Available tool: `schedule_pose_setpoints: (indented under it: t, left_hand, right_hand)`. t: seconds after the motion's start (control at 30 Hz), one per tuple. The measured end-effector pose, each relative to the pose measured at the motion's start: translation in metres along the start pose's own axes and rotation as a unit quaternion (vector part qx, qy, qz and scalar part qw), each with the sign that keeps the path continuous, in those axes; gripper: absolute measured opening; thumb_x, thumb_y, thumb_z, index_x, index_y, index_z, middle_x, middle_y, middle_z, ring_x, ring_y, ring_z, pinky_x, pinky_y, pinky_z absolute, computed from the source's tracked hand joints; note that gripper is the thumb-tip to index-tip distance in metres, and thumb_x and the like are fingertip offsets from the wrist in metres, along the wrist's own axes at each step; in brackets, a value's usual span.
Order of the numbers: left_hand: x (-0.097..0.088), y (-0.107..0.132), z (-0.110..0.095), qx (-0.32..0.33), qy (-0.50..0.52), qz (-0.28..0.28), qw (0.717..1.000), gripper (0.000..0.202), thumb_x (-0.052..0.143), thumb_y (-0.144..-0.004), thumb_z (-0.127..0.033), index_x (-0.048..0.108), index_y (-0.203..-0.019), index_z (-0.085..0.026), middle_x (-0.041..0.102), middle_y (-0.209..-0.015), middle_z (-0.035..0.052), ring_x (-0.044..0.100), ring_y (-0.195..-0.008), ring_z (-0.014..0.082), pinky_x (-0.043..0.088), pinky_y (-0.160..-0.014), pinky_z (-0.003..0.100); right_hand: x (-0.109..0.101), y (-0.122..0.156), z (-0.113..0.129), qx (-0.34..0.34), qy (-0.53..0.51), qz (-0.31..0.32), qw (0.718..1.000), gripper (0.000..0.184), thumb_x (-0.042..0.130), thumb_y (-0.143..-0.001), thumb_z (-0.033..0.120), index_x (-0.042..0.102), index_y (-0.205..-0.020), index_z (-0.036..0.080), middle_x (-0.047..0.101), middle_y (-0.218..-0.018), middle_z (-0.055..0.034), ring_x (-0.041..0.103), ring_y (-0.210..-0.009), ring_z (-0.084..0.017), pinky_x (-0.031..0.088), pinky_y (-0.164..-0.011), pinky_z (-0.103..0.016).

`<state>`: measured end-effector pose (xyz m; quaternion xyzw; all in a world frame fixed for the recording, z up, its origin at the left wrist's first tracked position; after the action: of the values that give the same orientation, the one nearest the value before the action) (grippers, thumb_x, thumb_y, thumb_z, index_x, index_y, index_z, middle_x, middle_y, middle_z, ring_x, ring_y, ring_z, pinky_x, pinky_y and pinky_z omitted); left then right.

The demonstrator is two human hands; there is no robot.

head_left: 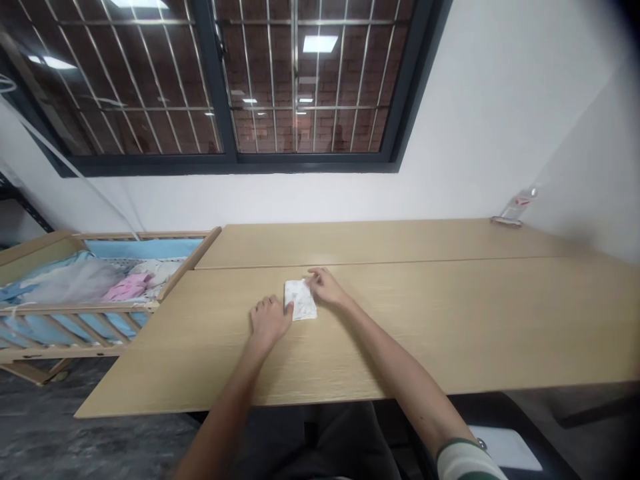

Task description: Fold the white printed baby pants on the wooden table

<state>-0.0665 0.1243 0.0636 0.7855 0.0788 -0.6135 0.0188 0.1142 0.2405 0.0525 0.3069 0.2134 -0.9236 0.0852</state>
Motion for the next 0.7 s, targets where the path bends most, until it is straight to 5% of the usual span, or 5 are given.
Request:
schedule_pose_setpoints:
  t: [0.2, 0.4, 0.53, 0.7]
  left_hand:
    - [0.013, -0.014, -0.014, 0.028, 0.02, 0.052, 0.998, 0.047, 0.041, -0.099, -0.045, 0.063, -0.116, -0.008, 0.07, -0.12, 0.023, 0.067, -0.11, 0.0336, 0.045, -0.092, 0.04]
    - [-0.009, 0.018, -0.01, 0.067, 0.066, 0.042, 0.995, 0.031, 0.042, -0.099, -0.037, 0.062, -0.108, -0.014, 0.074, -0.109, 0.0163, 0.07, -0.099, 0.0255, 0.045, -0.077, 0.031]
    - [-0.034, 0.069, 0.025, 0.099, 0.112, 0.009, 0.989, 0.028, 0.04, -0.099, -0.04, 0.056, -0.09, -0.02, 0.07, -0.088, 0.0064, 0.066, -0.082, 0.0199, 0.042, -0.07, 0.028]
    - [-0.066, 0.148, 0.102, 0.13, 0.195, -0.016, 0.972, 0.036, 0.047, -0.093, -0.052, 0.04, -0.071, -0.024, 0.045, -0.062, -0.0055, 0.047, -0.06, 0.0149, 0.035, -0.059, 0.025]
  right_hand:
    - [0.018, 0.012, 0.009, 0.05, -0.053, 0.04, 0.997, 0.032, 0.073, -0.079, 0.029, 0.061, -0.103, 0.013, 0.061, -0.088, -0.0024, 0.054, -0.075, -0.014, 0.047, -0.07, -0.027]
    - [0.03, 0.044, 0.043, 0.093, -0.075, 0.082, 0.989, 0.023, 0.07, -0.078, 0.023, 0.055, -0.093, 0.016, 0.058, -0.08, 0.0018, 0.05, -0.068, -0.011, 0.039, -0.061, -0.023]
    - [0.051, 0.079, 0.092, 0.075, -0.117, 0.127, 0.982, 0.023, 0.07, -0.08, 0.026, 0.056, -0.094, 0.017, 0.059, -0.082, 0.0017, 0.052, -0.071, -0.012, 0.038, -0.062, -0.022]
    - [0.106, 0.138, 0.169, 0.055, -0.244, 0.221, 0.943, 0.028, 0.076, -0.076, 0.03, 0.057, -0.093, 0.018, 0.056, -0.081, 0.0044, 0.05, -0.072, -0.011, 0.038, -0.065, -0.023]
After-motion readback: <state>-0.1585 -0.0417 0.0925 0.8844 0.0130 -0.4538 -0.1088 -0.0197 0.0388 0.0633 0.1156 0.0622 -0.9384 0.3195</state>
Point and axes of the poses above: each hand's wrist, its own y-axis away from the middle knuckle, its own x-axis out of the palm, z = x × y, the point moved 9 cm from there along -y, towards the middle knuckle
